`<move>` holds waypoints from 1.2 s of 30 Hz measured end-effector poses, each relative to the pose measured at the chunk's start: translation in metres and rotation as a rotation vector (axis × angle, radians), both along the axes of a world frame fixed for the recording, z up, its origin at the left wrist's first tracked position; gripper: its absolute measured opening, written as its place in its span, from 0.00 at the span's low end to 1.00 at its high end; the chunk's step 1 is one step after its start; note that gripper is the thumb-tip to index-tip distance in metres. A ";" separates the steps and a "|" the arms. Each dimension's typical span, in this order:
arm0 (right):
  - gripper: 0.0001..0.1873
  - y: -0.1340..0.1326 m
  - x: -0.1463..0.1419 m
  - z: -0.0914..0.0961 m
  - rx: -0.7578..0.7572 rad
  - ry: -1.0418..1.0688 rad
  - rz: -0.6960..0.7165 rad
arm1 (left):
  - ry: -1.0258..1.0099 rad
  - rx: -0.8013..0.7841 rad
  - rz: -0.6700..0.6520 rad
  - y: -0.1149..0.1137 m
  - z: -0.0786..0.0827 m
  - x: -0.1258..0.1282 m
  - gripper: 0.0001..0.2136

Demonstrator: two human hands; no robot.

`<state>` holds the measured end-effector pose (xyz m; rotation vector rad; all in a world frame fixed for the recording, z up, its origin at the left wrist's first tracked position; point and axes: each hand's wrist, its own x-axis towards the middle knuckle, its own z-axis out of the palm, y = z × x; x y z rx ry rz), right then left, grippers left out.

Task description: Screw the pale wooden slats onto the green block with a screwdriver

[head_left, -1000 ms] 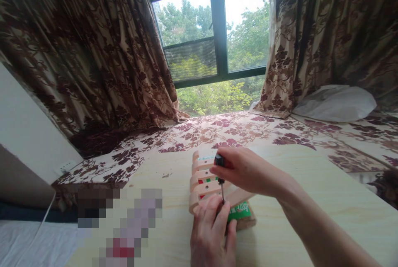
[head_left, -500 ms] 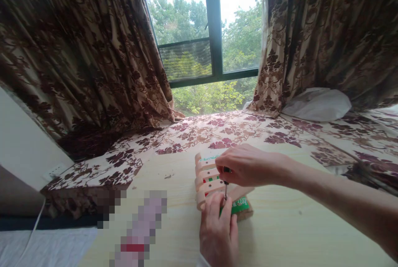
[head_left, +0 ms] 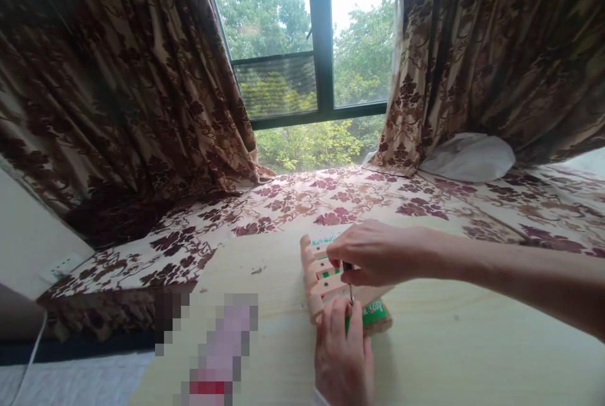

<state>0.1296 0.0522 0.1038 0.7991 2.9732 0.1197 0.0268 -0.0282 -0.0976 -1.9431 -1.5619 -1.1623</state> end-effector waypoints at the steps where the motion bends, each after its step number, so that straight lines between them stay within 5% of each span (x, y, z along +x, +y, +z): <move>1: 0.07 -0.001 0.000 0.002 -0.006 -0.021 0.021 | 0.002 0.002 -0.005 0.000 0.000 0.000 0.22; 21: 0.09 0.006 0.008 -0.008 -0.090 0.046 -0.034 | -0.151 0.027 -0.004 0.002 -0.001 0.008 0.20; 36: 0.10 -0.002 0.008 -0.010 -0.023 0.032 -0.104 | -0.056 -0.009 -0.013 -0.001 0.008 0.004 0.21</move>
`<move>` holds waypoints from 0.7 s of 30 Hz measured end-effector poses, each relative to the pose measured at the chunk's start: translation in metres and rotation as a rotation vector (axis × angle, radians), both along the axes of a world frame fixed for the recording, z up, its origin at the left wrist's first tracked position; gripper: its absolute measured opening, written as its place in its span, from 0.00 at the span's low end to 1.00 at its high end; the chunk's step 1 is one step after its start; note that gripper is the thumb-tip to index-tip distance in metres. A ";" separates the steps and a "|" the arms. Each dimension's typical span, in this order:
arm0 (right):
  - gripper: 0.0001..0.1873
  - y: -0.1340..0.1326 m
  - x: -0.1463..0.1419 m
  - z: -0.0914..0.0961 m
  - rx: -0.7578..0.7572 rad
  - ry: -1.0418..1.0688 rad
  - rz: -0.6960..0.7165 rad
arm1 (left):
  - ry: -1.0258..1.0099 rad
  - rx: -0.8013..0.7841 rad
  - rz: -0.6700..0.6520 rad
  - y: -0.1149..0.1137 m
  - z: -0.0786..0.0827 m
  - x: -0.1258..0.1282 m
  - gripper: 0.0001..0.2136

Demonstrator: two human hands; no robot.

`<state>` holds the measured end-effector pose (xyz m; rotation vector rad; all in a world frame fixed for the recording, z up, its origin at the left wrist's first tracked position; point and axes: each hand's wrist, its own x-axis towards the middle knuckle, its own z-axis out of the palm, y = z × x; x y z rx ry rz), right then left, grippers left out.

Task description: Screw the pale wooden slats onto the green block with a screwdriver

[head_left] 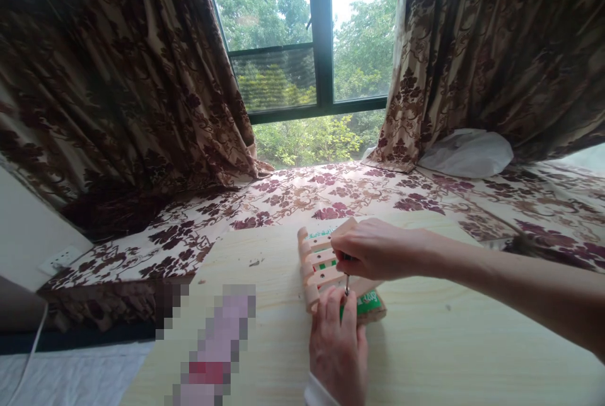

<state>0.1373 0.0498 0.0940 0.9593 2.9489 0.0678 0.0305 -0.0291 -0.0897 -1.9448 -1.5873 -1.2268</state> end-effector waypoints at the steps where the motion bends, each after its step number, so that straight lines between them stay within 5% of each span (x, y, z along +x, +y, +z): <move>1: 0.10 0.001 0.000 0.000 0.006 0.000 -0.003 | -0.007 0.003 -0.001 0.000 -0.001 0.000 0.21; 8: 0.07 0.003 0.003 -0.001 -0.022 0.071 0.052 | -0.074 0.005 -0.020 0.004 -0.009 0.000 0.22; 14: 0.07 0.010 -0.004 -0.014 0.007 0.131 -0.048 | -0.062 0.003 -0.018 0.004 -0.011 0.000 0.22; 21: 0.07 0.008 0.002 0.004 -0.097 0.075 0.084 | -0.002 -0.046 -0.013 0.000 -0.006 -0.003 0.24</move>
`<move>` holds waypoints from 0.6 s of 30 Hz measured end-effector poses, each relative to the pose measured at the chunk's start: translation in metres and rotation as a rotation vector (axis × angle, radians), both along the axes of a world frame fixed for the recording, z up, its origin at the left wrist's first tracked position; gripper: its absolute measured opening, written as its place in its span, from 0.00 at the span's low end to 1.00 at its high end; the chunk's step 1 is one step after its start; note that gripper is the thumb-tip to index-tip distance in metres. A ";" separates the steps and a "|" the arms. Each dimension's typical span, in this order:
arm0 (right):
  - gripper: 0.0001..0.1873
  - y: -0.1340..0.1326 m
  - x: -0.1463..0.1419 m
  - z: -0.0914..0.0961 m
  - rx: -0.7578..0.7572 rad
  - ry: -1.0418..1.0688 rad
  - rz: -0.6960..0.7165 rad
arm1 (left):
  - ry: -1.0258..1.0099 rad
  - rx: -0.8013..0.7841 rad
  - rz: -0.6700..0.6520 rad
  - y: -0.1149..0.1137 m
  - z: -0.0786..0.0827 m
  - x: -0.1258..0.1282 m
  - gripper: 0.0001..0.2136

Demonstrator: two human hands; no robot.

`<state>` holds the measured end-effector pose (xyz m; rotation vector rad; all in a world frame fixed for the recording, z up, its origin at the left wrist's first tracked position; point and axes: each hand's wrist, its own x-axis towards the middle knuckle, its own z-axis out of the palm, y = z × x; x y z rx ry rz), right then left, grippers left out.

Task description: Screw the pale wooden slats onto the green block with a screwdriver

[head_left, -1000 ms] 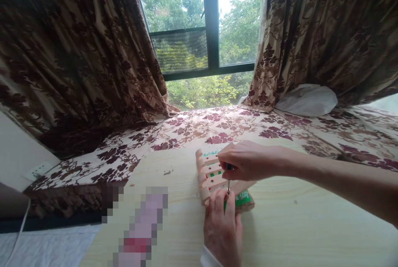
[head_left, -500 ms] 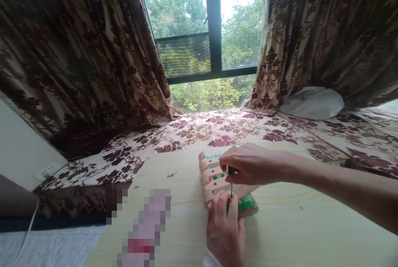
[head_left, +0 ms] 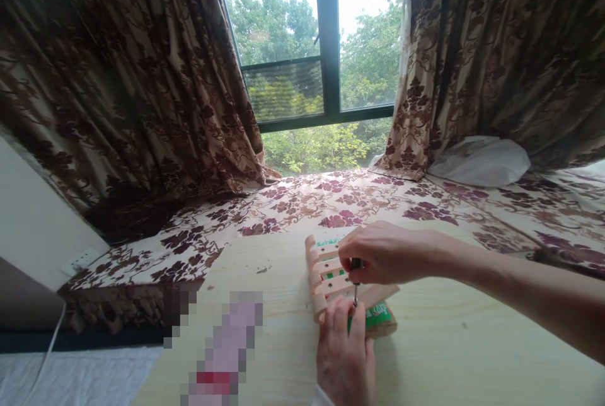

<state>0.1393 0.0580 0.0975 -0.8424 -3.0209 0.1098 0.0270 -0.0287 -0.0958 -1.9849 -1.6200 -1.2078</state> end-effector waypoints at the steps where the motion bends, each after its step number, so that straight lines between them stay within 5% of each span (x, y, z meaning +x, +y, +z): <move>1: 0.07 0.000 0.001 0.001 -0.011 -0.009 0.016 | 0.007 -0.003 0.000 0.000 0.000 0.000 0.23; 9: 0.10 0.000 0.004 -0.007 -0.006 0.014 -0.100 | -0.015 0.006 0.006 0.002 0.000 0.001 0.23; 18: 0.09 -0.013 0.008 -0.001 0.081 -0.256 -0.065 | -0.075 0.104 0.022 0.006 -0.006 0.004 0.22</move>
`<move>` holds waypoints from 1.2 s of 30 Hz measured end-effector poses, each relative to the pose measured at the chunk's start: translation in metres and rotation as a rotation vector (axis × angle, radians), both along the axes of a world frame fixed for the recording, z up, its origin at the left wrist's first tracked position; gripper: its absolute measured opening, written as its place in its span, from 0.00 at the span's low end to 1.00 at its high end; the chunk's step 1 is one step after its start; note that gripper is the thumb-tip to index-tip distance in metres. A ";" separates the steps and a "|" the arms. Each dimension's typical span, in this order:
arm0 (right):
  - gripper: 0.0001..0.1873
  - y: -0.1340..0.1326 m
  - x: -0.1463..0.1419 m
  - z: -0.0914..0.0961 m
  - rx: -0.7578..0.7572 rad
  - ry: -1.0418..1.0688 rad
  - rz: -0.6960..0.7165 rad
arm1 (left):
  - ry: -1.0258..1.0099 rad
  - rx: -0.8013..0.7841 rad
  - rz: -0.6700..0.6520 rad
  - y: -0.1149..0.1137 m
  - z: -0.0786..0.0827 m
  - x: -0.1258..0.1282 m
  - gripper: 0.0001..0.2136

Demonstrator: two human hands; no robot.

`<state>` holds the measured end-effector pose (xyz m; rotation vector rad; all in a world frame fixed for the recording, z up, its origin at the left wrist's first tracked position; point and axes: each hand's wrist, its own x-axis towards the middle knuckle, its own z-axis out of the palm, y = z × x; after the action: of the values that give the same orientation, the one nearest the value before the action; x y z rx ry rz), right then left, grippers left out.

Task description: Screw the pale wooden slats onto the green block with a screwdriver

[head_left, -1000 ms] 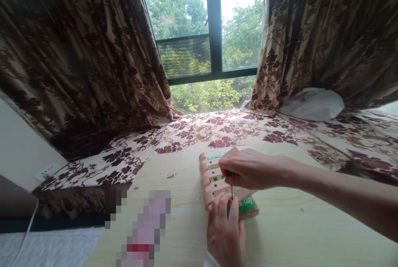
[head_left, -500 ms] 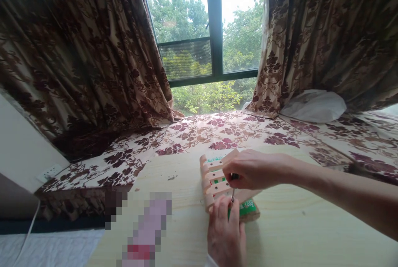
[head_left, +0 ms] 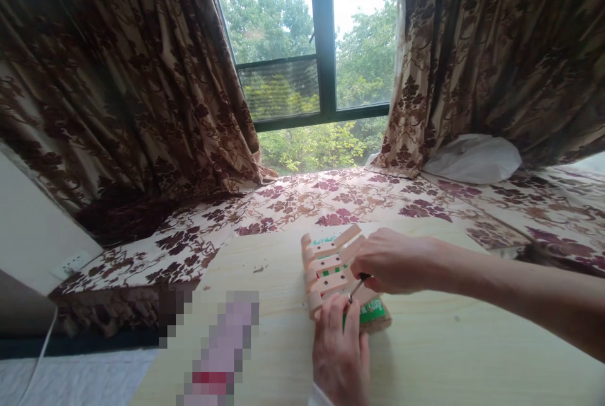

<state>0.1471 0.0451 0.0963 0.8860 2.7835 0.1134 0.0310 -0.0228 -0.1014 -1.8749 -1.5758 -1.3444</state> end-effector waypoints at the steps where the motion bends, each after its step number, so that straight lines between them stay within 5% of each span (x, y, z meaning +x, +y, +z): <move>1: 0.09 -0.001 0.004 -0.004 -0.020 0.010 -0.003 | -0.009 0.014 0.005 0.000 0.000 0.000 0.21; 6: 0.10 -0.001 0.023 -0.021 -0.050 0.197 -0.015 | 0.072 -0.035 -0.033 -0.005 0.010 -0.005 0.19; 15: 0.10 0.007 0.025 -0.042 -0.094 0.217 0.032 | 0.265 -0.119 -0.089 -0.010 0.020 -0.021 0.19; 36: 0.09 0.014 0.029 -0.039 -0.104 0.222 0.239 | 0.345 -0.124 -0.084 -0.008 0.017 -0.023 0.18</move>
<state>0.1757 0.0592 0.0570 0.5691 3.0595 -0.0975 0.0080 -0.0304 -0.0840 -2.1316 -1.4432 -0.9074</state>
